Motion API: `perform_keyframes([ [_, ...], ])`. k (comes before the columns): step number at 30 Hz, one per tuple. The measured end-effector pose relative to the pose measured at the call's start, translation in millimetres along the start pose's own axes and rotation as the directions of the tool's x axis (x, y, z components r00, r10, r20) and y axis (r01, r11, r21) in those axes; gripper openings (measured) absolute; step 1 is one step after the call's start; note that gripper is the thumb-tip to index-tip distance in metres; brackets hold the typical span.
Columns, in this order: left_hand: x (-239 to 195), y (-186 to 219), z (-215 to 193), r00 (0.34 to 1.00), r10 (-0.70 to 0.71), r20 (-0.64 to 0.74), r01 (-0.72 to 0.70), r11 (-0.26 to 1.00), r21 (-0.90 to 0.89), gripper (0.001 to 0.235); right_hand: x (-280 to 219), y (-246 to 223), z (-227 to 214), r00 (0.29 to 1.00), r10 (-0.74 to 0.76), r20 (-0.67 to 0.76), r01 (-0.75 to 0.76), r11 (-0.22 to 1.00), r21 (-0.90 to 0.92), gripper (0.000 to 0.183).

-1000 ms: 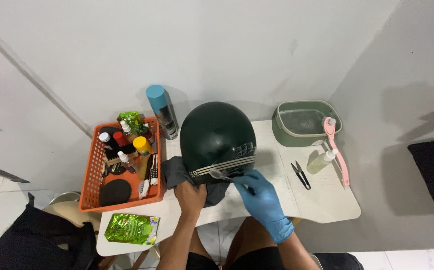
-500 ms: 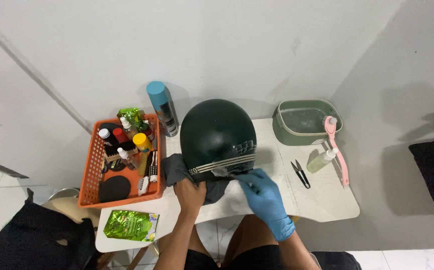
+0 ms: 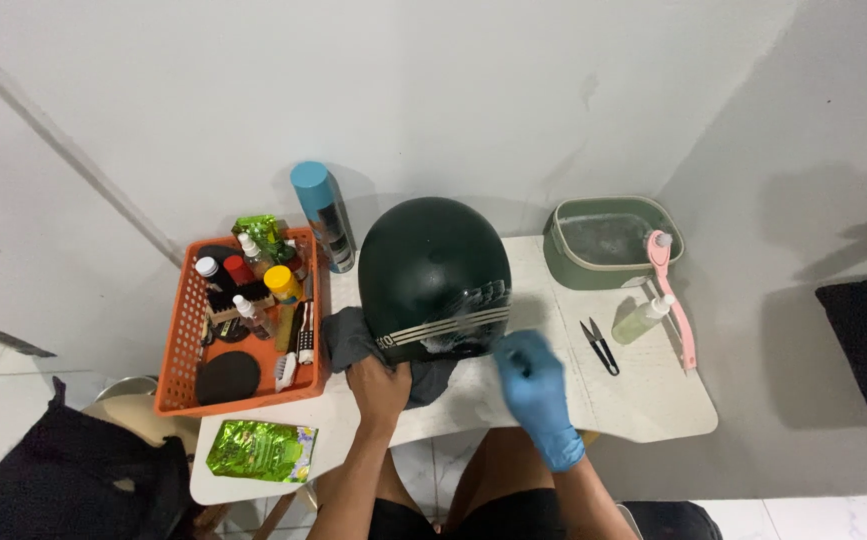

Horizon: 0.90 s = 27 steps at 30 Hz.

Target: The person scrubs a dark green motorcycle helmet with a soapy sponge, then wipes it dry with a cloth. They apply a liquid from a pump bottle and use a small metal tool to scrape the surface near the logo.

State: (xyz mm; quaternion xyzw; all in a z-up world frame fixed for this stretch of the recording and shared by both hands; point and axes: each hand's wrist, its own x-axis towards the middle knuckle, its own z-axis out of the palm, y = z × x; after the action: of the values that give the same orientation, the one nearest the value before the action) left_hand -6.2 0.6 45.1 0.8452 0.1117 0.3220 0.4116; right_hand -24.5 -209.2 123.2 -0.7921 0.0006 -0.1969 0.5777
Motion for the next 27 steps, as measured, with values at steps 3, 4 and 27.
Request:
perform_keyframes([
  [3, 7, -1, -3, 1.0, -0.008, 0.03, 0.008, 1.0, 0.025, 0.022, -8, 3, 8, 0.998, -0.023, 0.054, 0.025, 0.999, -0.034, 0.005],
  [4, 6, -3, 0, 0.999, -0.006, 0.033, 0.005, 1.0, 0.024, 0.022, -6, 1, 5, 0.999, -0.021, 0.05, 0.023, 0.999, -0.034, 0.005],
  [27, 15, 46, -34, 0.999, 0.005, 0.033, -0.004, 1.0, -0.025, 0.018, 10, 78, -12, 0.923, 0.37, -0.109, -0.385, 0.879, -0.282, 0.034],
])
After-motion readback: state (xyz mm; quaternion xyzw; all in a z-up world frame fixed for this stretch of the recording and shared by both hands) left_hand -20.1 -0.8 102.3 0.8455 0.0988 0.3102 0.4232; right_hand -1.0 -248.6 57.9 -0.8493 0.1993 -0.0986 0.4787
